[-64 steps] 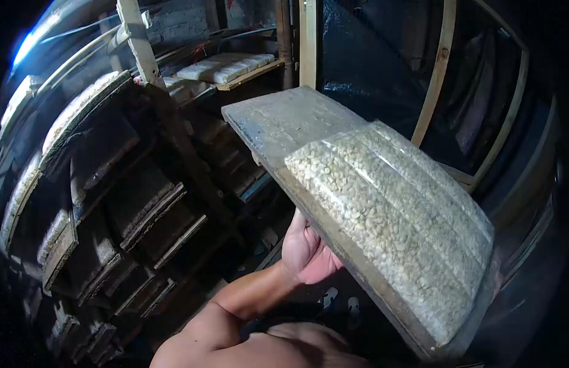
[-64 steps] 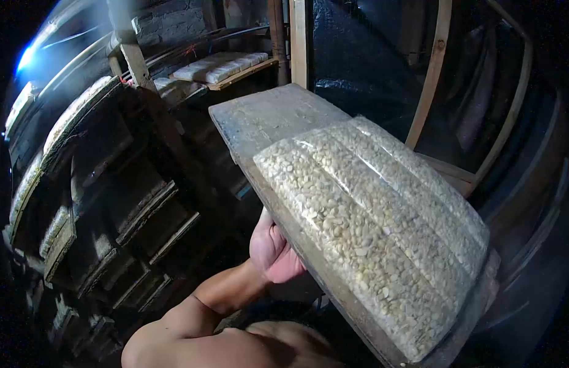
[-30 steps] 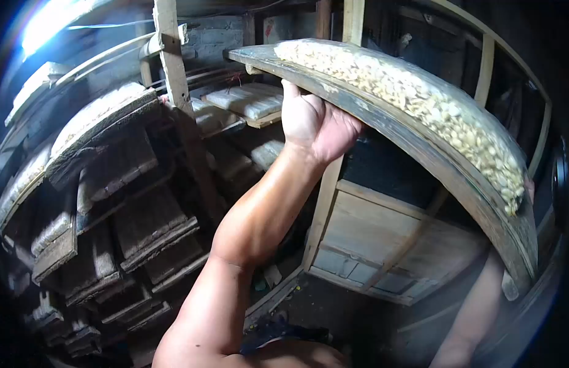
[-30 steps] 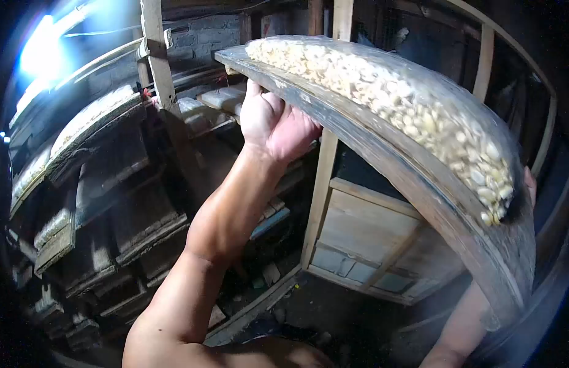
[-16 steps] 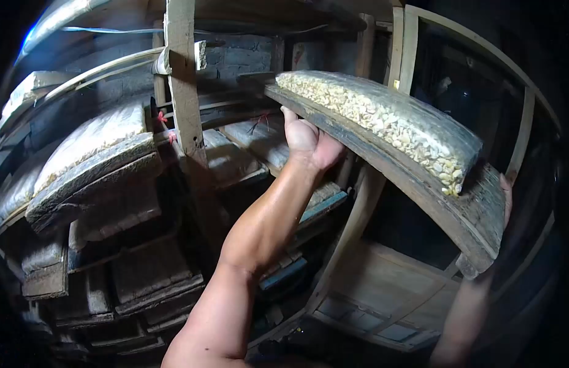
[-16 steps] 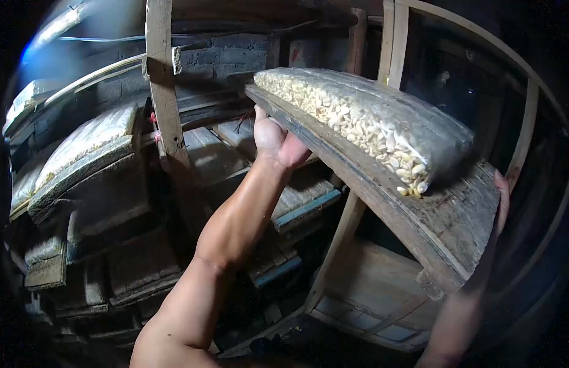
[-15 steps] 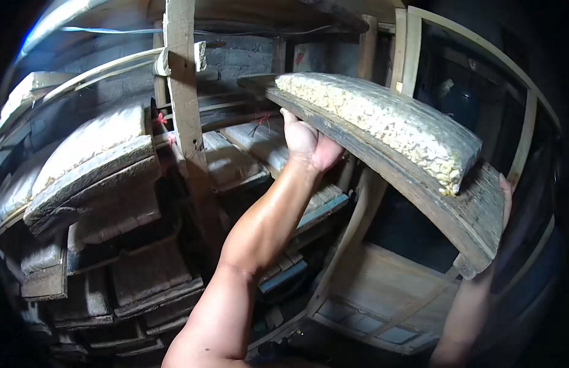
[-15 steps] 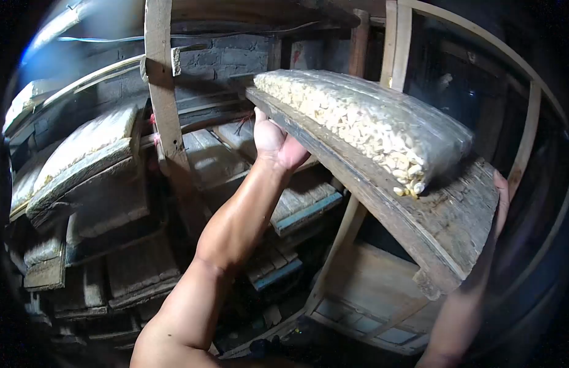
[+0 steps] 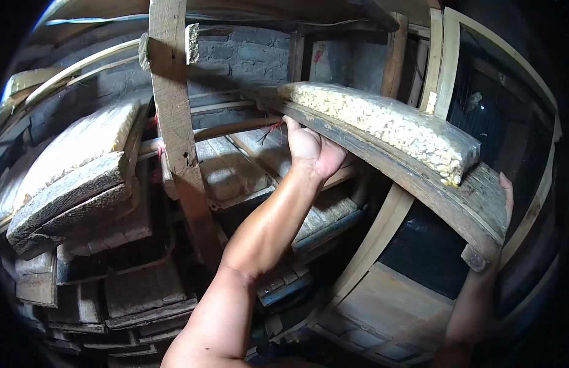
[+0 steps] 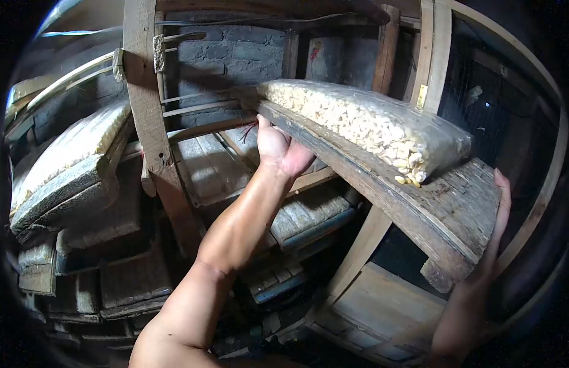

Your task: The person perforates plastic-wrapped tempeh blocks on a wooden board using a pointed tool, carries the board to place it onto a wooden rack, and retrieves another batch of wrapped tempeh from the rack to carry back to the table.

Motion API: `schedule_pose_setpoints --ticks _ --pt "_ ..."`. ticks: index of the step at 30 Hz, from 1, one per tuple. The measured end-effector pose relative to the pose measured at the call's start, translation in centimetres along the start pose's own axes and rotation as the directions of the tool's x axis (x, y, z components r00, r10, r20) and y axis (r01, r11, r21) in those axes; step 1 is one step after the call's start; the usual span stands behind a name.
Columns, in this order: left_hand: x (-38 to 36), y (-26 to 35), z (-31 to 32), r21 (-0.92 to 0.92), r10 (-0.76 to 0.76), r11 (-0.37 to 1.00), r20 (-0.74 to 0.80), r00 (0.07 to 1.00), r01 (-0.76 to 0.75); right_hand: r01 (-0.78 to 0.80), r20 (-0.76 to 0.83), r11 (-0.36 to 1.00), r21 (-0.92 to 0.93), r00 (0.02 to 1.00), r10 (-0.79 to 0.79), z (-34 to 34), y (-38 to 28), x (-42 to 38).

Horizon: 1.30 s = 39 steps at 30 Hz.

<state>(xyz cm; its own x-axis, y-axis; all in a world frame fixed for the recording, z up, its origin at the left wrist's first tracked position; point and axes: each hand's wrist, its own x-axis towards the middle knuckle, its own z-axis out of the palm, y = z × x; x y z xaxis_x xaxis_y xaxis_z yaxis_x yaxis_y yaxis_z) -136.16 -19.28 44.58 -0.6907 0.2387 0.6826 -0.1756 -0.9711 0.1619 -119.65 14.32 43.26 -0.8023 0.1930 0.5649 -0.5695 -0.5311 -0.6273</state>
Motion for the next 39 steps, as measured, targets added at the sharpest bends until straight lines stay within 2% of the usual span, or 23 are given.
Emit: schedule_pose_setpoints --ticks 5,7,11,14,15,17,18,19,21,23,24,25,27,29,30,31,32,34,37,38,39 --pt "0.7 0.2 -1.6 0.002 0.017 1.000 -0.060 0.998 -0.017 -0.027 -0.015 1.000 0.002 1.000 0.027 -0.9 0.8 1.8" --pt "0.9 0.1 -1.9 0.017 0.027 1.000 -0.039 0.999 -0.026 -0.039 -0.024 0.999 0.000 0.999 0.039 -1.3 1.2 2.6" --pt "0.6 0.0 -2.7 0.113 0.072 0.992 -0.102 0.992 -0.060 -0.075 -0.045 0.996 -0.049 0.996 0.073 0.0 2.7 2.6" --pt "0.4 0.1 -3.7 0.208 0.007 0.978 -0.032 0.999 0.000 -0.067 -0.066 0.997 0.041 0.995 0.070 0.7 3.9 2.5" --pt "-0.7 -0.4 -2.8 0.204 -0.027 0.978 -0.074 0.997 0.042 -0.077 -0.073 0.996 0.049 0.994 0.081 1.3 4.0 2.3" --pt "-2.4 -1.0 -2.7 0.186 -0.106 0.976 -0.037 0.994 0.112 -0.086 -0.144 0.990 0.116 0.984 0.102 1.8 4.0 2.2" --pt "-3.7 -1.1 -2.7 0.094 -0.212 0.976 0.177 0.961 0.198 -0.091 -0.102 0.991 0.095 0.990 0.100 1.0 3.8 2.6" --pt "-5.4 -2.3 -0.9 0.227 -0.161 0.964 0.096 0.982 0.136 -0.100 -0.103 0.990 0.099 0.989 0.110 0.6 3.9 2.9" --pt "-8.0 -3.8 0.5 0.266 -0.199 0.951 0.139 0.970 0.157 -0.037 -0.042 0.997 0.062 0.998 0.040 -0.2 4.2 3.1" --pt "-10.2 -5.9 2.7 0.230 -0.192 0.962 0.177 0.965 0.149 -0.047 0.028 0.995 0.091 0.999 0.044 -1.0 4.4 3.0" --pt "-11.2 -6.6 3.1 0.354 -0.194 0.925 0.129 0.972 0.138 0.039 0.126 0.997 0.065 0.991 -0.047 -1.7 4.9 3.0" --pt "-12.0 -7.4 3.3 0.325 -0.184 0.938 0.168 0.968 0.122 0.134 0.228 0.990 0.052 0.963 -0.142 -2.3 5.2 3.1" --pt "-13.0 -8.4 3.1 0.311 -0.160 0.948 0.281 0.946 0.068 -0.124 0.341 0.974 0.190 0.938 0.053 -2.7 4.3 4.0" --pt "-13.4 -8.6 2.8 0.351 -0.147 0.937 0.400 0.905 -0.003 -0.076 0.265 0.976 0.203 0.964 0.020 -3.0 4.9 4.3" --pt "-13.3 -8.8 3.3 0.416 -0.152 0.909 0.414 0.897 -0.037 -0.117 0.301 0.966 0.230 0.953 0.044 -2.8 4.8 4.4" --pt "-13.2 -9.0 4.1 0.476 -0.156 0.877 0.413 0.897 -0.066 -0.156 0.336 0.955 0.254 0.940 0.064 -2.6 4.7 4.5" --pt "-13.6 -9.3 4.9 0.526 -0.153 0.846 0.396 0.906 -0.086 -0.164 0.302 0.942 0.292 0.951 0.072 -2.2 4.8 4.2" --pt "-15.2 -9.8 6.7 0.592 -0.074 0.805 0.180 0.981 -0.048 -0.180 0.321 0.943 0.279 0.943 0.085 -3.0 4.9 5.2" --pt "-15.3 -10.5 8.2 0.657 -0.069 0.748 0.209 0.975 -0.088 -0.254 0.478 0.888 0.384 0.877 0.044 -2.7 5.4 5.1" --pt "-15.3 -11.3 9.4 0.644 0.064 0.754 0.122 0.990 -0.128 -0.242 0.506 0.892 0.382 0.862 0.018 -2.8 5.4 5.0" --pt "-15.0 -11.4 9.4 0.632 0.083 0.761 0.132 0.988 -0.149 -0.235 0.538 0.895 0.379 0.843 -0.007 -2.7 5.6 5.1"
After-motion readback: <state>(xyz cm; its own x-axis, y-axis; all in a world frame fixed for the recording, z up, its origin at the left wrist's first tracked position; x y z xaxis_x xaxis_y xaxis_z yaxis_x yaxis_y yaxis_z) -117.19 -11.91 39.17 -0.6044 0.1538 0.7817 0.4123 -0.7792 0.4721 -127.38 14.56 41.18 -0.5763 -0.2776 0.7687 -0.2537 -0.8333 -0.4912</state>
